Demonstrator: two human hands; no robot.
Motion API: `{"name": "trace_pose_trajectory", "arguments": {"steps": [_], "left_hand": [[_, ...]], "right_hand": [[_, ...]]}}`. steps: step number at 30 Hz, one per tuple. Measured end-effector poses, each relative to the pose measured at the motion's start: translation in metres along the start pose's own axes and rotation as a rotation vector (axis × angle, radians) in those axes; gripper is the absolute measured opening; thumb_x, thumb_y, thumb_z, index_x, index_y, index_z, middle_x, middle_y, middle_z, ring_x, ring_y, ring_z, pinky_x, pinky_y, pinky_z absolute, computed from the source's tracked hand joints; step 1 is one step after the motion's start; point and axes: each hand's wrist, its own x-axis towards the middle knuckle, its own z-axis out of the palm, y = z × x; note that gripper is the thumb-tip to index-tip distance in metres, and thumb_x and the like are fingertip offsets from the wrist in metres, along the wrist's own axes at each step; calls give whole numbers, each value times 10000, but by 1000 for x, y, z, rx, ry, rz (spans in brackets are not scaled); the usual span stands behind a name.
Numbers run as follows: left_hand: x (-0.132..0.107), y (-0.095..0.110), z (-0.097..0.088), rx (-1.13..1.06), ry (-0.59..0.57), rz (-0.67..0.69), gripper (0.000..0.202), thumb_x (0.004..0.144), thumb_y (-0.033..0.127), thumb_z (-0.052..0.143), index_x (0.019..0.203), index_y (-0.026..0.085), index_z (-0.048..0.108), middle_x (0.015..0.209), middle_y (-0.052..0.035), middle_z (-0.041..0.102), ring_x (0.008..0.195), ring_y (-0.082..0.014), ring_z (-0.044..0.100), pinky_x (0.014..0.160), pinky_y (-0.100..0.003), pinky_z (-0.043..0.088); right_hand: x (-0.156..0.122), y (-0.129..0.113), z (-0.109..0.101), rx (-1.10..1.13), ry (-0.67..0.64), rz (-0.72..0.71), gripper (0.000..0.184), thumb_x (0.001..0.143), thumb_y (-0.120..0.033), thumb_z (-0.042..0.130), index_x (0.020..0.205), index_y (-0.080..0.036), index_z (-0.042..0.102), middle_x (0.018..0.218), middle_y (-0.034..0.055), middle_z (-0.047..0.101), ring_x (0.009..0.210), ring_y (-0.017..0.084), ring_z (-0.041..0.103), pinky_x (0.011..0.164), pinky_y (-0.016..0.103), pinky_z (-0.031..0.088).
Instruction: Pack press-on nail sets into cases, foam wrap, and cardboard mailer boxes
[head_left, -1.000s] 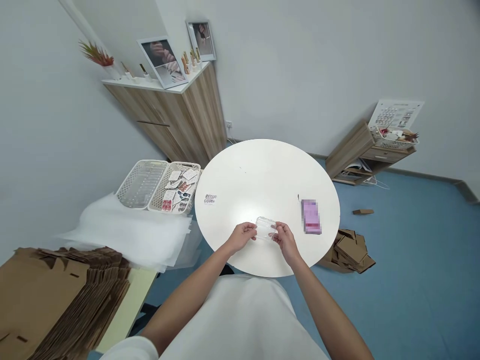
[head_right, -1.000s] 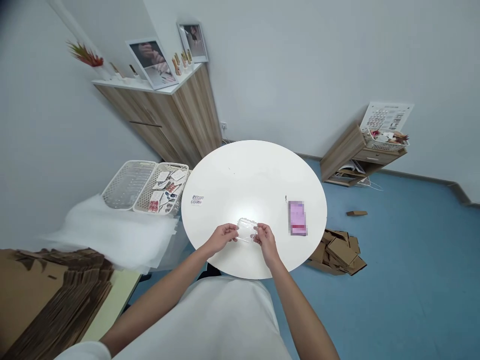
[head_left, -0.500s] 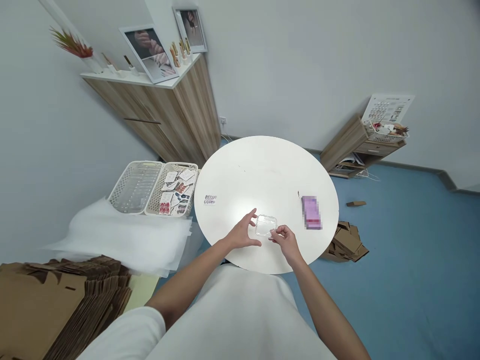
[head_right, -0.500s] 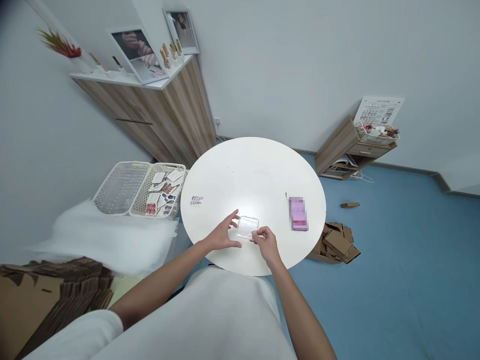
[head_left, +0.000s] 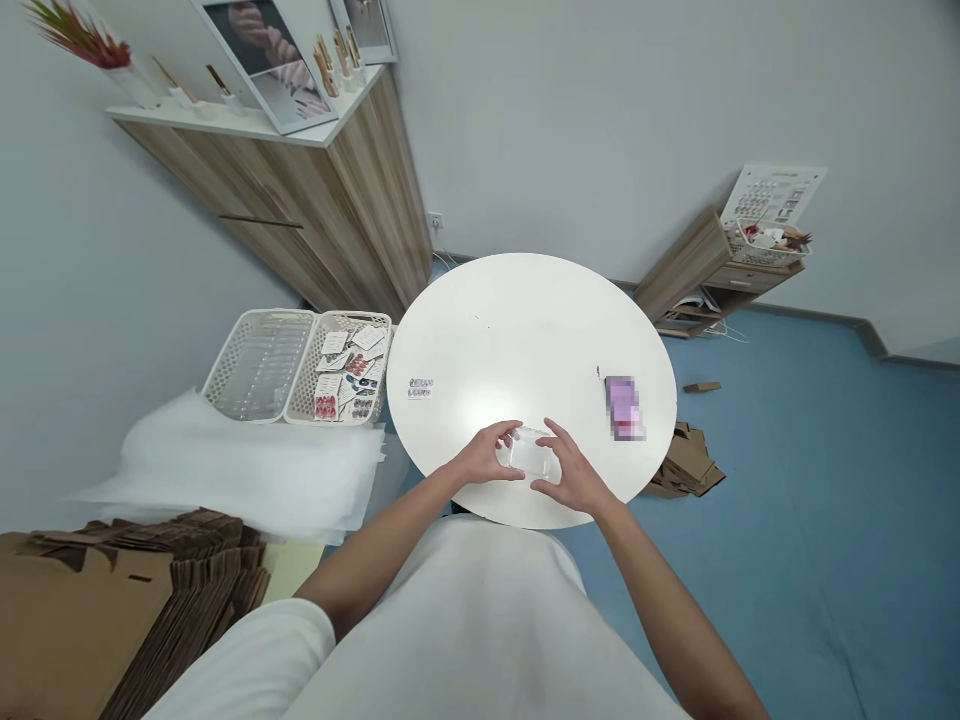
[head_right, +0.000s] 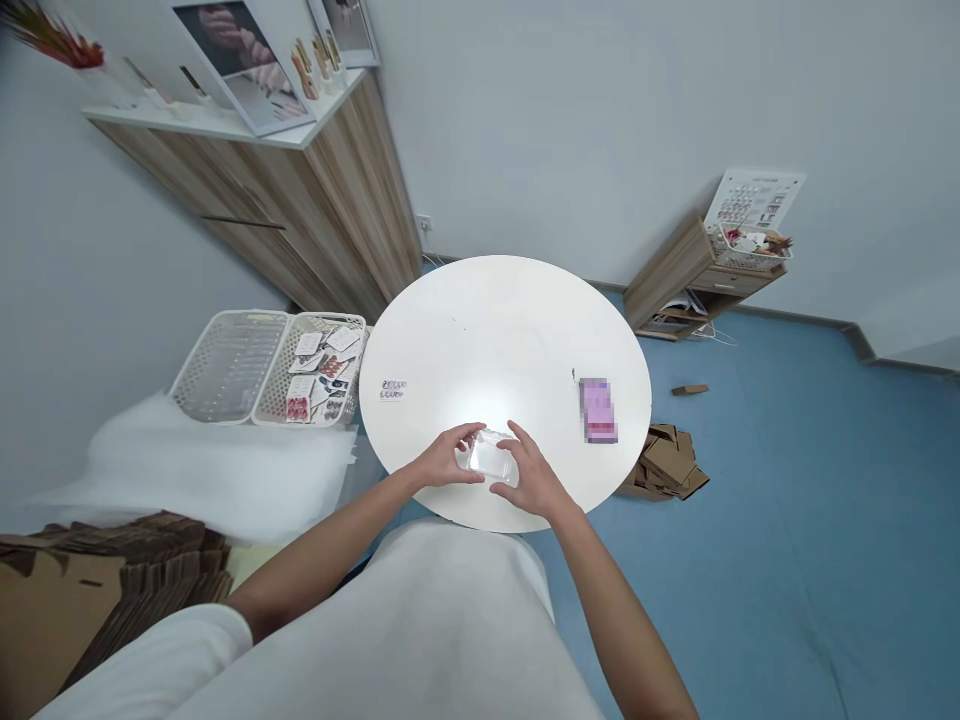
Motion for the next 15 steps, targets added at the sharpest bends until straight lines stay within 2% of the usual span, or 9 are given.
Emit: {"name": "trace_pose_trajectory", "arguments": {"steps": [2,7,11,15], "left_hand": [[-2,0,1,-9,-14,10,791,508,367,740,1216,250,406,1049,-50,503,861,-159,487,745,-300,427],[-4,0,5,-62,10,-15,933,483,359,758,1286,268,293,1049,-51,470,791,-125,480,735,-299,430],[-5,3,7,-84,-18,6,824,507,327,750,1237,249,377,940,-24,492,733,-104,465,729,-290,422],[-6,8,9,-113,-15,41,794,507,305,747,1217,244,397,913,-15,497,729,-105,462,701,-279,426]], "right_hand": [[3,0,-1,-31,-35,-32,462,660,-334,608,1079,-248,434,1348,86,298,1215,250,324,900,424,375],[4,1,0,-10,26,-77,382,653,-292,606,998,-230,453,1278,98,387,1175,240,378,889,411,386],[2,0,-1,32,54,-111,379,632,-284,627,968,-229,461,1256,101,411,1162,244,393,895,413,381],[0,2,-3,66,81,-131,382,605,-294,654,937,-231,476,1223,101,443,1131,251,424,883,414,387]]}}
